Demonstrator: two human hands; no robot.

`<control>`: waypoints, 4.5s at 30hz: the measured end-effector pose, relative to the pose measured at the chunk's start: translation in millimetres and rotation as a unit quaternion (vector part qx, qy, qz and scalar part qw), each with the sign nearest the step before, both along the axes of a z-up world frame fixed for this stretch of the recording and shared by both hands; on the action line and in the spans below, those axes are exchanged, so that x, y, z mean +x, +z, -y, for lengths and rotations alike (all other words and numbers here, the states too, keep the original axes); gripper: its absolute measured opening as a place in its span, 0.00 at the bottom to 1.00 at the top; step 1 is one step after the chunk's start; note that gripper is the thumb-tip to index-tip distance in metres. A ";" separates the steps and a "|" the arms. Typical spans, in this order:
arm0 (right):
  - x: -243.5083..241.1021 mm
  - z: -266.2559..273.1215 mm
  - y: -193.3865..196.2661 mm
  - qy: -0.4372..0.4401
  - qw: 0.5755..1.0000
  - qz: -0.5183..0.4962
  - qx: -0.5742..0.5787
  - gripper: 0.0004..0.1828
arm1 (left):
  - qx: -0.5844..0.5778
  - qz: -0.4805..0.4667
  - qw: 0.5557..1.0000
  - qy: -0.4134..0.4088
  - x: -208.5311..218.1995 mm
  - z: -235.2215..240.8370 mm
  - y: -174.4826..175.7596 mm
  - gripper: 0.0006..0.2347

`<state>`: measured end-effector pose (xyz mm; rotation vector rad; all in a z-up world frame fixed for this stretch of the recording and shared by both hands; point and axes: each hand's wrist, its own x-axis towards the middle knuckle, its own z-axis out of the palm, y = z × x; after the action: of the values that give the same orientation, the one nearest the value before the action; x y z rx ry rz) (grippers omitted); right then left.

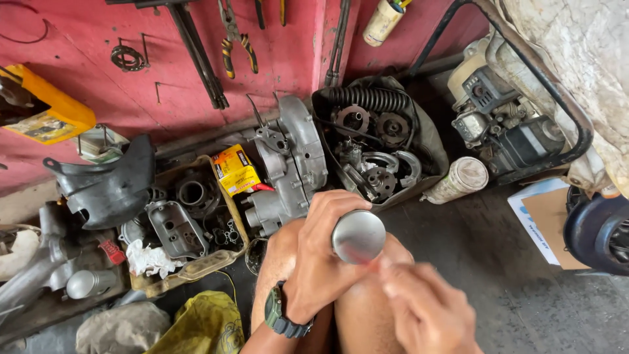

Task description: Scrubbing a motorcycle engine piston with a wire brush to remove debris

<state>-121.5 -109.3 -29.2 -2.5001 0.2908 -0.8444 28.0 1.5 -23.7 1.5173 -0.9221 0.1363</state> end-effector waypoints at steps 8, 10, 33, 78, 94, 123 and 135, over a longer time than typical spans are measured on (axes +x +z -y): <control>4.7 5.2 2.4 -0.005 1.000 0.027 -0.010 0.06 | -0.004 0.005 1.000 0.014 -0.1 -2.3 -4.7 0.15; -0.4 6.5 1.1 0.028 0.999 0.026 0.000 0.09 | 0.001 0.003 1.000 0.010 -3.2 -3.2 -6.5 0.15; -0.2 -18.6 12.0 -0.031 0.999 0.016 0.028 0.06 | 0.004 0.012 1.000 -0.027 -6.9 -7.0 -8.4 0.18; -5.1 -5.2 7.1 -0.052 0.998 0.009 0.018 0.08 | -0.017 0.018 1.000 -0.002 -10.2 -9.8 -6.7 0.17; 2.4 -8.5 6.2 -0.079 0.995 0.052 0.009 0.12 | -0.038 0.023 0.999 -0.001 -14.7 -18.3 1.3 0.16; 7.9 -50.2 27.3 0.022 0.996 0.084 0.024 0.08 | -0.040 0.041 0.998 0.040 -21.7 -52.1 13.1 0.17; -4.7 -59.0 35.5 -0.038 0.997 -0.004 0.068 0.05 | 0.041 0.067 0.990 0.115 -31.3 -79.0 35.2 0.19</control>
<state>-126.3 -50.3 6.3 -2.3804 0.4343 -0.8164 -3.3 80.6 11.5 1.7041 -0.8637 0.3746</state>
